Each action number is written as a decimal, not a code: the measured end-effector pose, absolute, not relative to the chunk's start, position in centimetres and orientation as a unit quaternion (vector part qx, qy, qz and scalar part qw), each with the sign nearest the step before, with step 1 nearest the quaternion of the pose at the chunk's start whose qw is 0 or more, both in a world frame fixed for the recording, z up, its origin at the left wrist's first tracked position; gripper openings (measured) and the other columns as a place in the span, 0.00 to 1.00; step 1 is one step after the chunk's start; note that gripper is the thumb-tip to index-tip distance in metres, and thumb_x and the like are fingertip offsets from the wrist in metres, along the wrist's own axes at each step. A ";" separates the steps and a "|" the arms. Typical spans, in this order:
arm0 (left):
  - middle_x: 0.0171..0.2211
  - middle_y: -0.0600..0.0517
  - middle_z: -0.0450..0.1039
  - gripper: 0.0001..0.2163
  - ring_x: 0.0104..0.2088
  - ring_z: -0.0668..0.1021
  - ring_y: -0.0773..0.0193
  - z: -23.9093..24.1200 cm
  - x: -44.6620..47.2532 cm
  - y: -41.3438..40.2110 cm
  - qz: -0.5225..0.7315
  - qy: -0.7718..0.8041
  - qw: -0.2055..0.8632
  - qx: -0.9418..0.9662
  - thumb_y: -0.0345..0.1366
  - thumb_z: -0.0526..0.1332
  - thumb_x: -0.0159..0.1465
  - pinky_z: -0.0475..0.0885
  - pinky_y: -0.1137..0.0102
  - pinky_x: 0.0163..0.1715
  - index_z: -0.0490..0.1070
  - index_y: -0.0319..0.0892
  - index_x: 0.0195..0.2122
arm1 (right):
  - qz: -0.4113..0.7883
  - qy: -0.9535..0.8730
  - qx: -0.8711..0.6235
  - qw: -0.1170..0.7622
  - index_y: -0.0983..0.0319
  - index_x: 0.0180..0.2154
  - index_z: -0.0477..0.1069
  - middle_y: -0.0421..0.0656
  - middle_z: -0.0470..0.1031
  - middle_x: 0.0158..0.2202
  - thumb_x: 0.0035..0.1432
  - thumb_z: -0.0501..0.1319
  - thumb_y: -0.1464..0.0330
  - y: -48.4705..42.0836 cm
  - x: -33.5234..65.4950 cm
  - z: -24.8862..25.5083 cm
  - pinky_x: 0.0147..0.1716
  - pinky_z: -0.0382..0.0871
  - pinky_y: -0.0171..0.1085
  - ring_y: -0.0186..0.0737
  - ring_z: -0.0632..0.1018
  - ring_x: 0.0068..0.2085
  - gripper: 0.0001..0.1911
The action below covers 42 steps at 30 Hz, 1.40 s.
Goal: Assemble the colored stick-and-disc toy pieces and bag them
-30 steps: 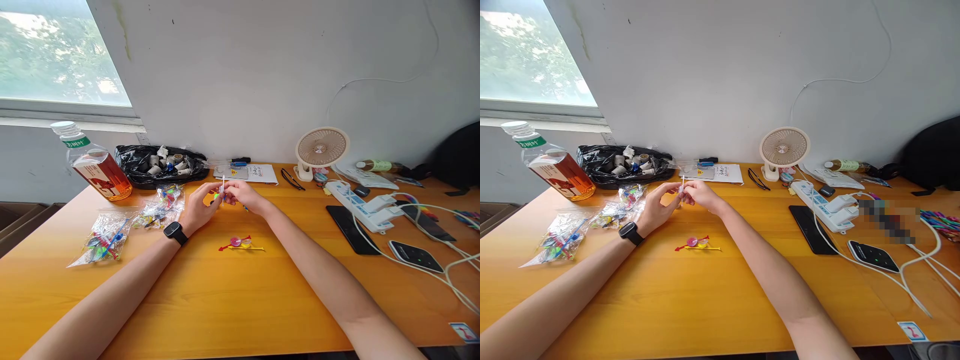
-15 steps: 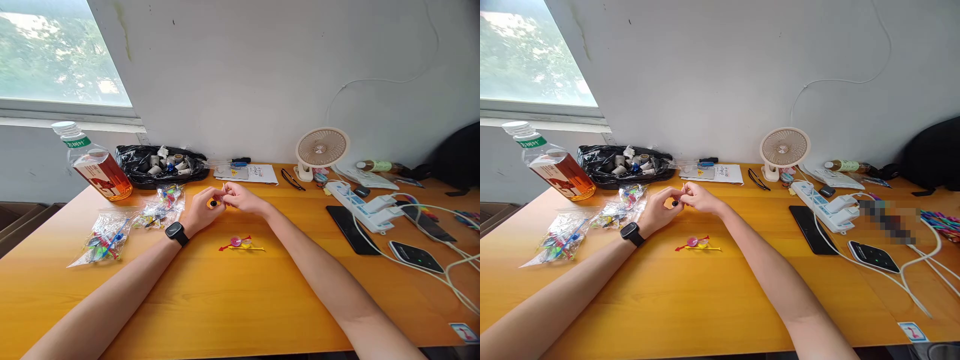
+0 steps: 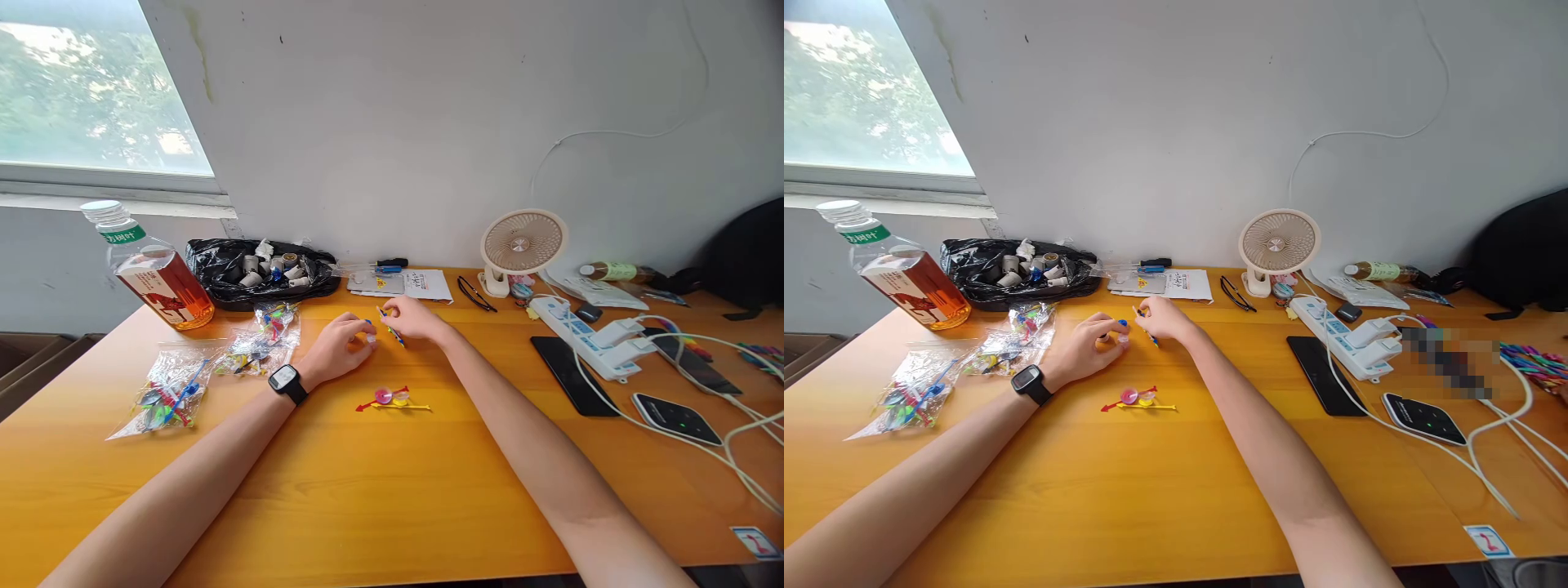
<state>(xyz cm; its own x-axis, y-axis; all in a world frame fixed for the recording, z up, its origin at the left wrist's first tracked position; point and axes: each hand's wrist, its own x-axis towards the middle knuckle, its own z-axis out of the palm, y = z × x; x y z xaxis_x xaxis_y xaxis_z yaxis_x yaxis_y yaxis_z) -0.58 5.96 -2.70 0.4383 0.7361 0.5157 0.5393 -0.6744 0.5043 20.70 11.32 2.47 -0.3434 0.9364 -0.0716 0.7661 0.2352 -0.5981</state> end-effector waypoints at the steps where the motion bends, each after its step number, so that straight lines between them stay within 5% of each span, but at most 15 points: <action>1: 0.41 0.48 0.80 0.05 0.43 0.80 0.57 -2.8 -0.6 6.0 0.362 0.379 0.122 0.843 0.34 0.65 0.66 0.79 0.63 0.43 0.78 0.47 0.42 | 0.270 -0.772 -0.555 0.150 0.65 0.48 0.77 0.42 0.79 0.31 0.63 0.65 0.70 11.3 20.7 2.4 0.32 0.64 0.34 0.38 0.77 0.33 0.12; 8: 0.47 0.48 0.80 0.05 0.48 0.77 0.50 -1.7 -0.6 5.7 0.359 0.433 0.038 0.826 0.36 0.67 0.65 0.75 0.55 0.50 0.77 0.47 0.42 | 0.202 -0.790 -0.564 0.128 0.65 0.53 0.76 0.49 0.80 0.42 0.64 0.68 0.64 11.1 20.6 1.5 0.37 0.64 0.35 0.43 0.78 0.41 0.18; 16: 0.44 0.49 0.74 0.11 0.33 0.78 0.60 -2.0 -0.9 5.8 0.352 0.498 0.079 0.788 0.34 0.64 0.63 0.76 0.63 0.39 0.72 0.45 0.47 | 0.205 -0.807 -0.539 0.129 0.62 0.47 0.75 0.45 0.79 0.41 0.58 0.70 0.75 10.8 19.4 0.0 0.38 0.64 0.34 0.40 0.77 0.42 0.15; 26: 0.44 0.48 0.73 0.12 0.35 0.78 0.60 -2.6 -0.9 6.1 0.371 0.471 0.097 0.794 0.31 0.63 0.62 0.76 0.63 0.40 0.71 0.44 0.48 | 0.243 -0.810 -0.509 0.161 0.64 0.46 0.74 0.42 0.79 0.35 0.63 0.67 0.71 10.0 19.0 1.5 0.32 0.63 0.33 0.36 0.75 0.34 0.09; 28: 0.45 0.48 0.72 0.13 0.35 0.78 0.60 -2.7 -0.9 6.2 0.369 0.473 0.101 0.794 0.31 0.63 0.62 0.76 0.63 0.39 0.71 0.44 0.48 | 0.243 -0.828 -0.487 0.133 0.62 0.39 0.74 0.43 0.79 0.36 0.64 0.67 0.68 9.5 19.6 3.1 0.32 0.63 0.34 0.37 0.76 0.34 0.05; 32: 0.44 0.48 0.73 0.15 0.34 0.77 0.60 -2.6 -0.9 6.2 0.369 0.479 0.103 0.790 0.28 0.62 0.59 0.76 0.64 0.38 0.71 0.44 0.48 | 0.312 -0.872 -0.373 -0.048 0.60 0.35 0.75 0.43 0.81 0.38 0.56 0.74 0.56 7.8 20.1 6.0 0.31 0.64 0.35 0.40 0.78 0.36 0.16; 36: 0.46 0.48 0.74 0.15 0.34 0.76 0.61 -2.2 -0.9 6.1 0.383 0.483 0.101 0.781 0.29 0.62 0.60 0.74 0.65 0.37 0.72 0.43 0.49 | 0.335 -0.859 -0.320 -0.219 0.60 0.33 0.75 0.39 0.82 0.34 0.48 0.78 0.58 6.0 19.0 6.4 0.28 0.62 0.35 0.39 0.78 0.34 0.18; 39: 0.44 0.49 0.75 0.14 0.34 0.74 0.62 -2.2 -1.1 6.1 0.425 0.472 0.095 0.767 0.28 0.61 0.60 0.71 0.66 0.36 0.73 0.43 0.47 | 0.361 -0.846 -0.298 -0.255 0.61 0.33 0.75 0.38 0.80 0.28 0.55 0.73 0.60 5.8 18.2 6.2 0.29 0.63 0.34 0.39 0.79 0.33 0.13; 42: 0.38 0.52 0.76 0.12 0.30 0.71 0.65 -2.5 -1.3 6.4 0.499 0.450 0.130 0.729 0.27 0.59 0.61 0.68 0.68 0.32 0.75 0.43 0.44 | 0.407 -0.845 -0.283 -0.201 0.63 0.37 0.77 0.40 0.81 0.32 0.57 0.69 0.65 6.5 18.6 6.4 0.33 0.67 0.34 0.39 0.80 0.36 0.08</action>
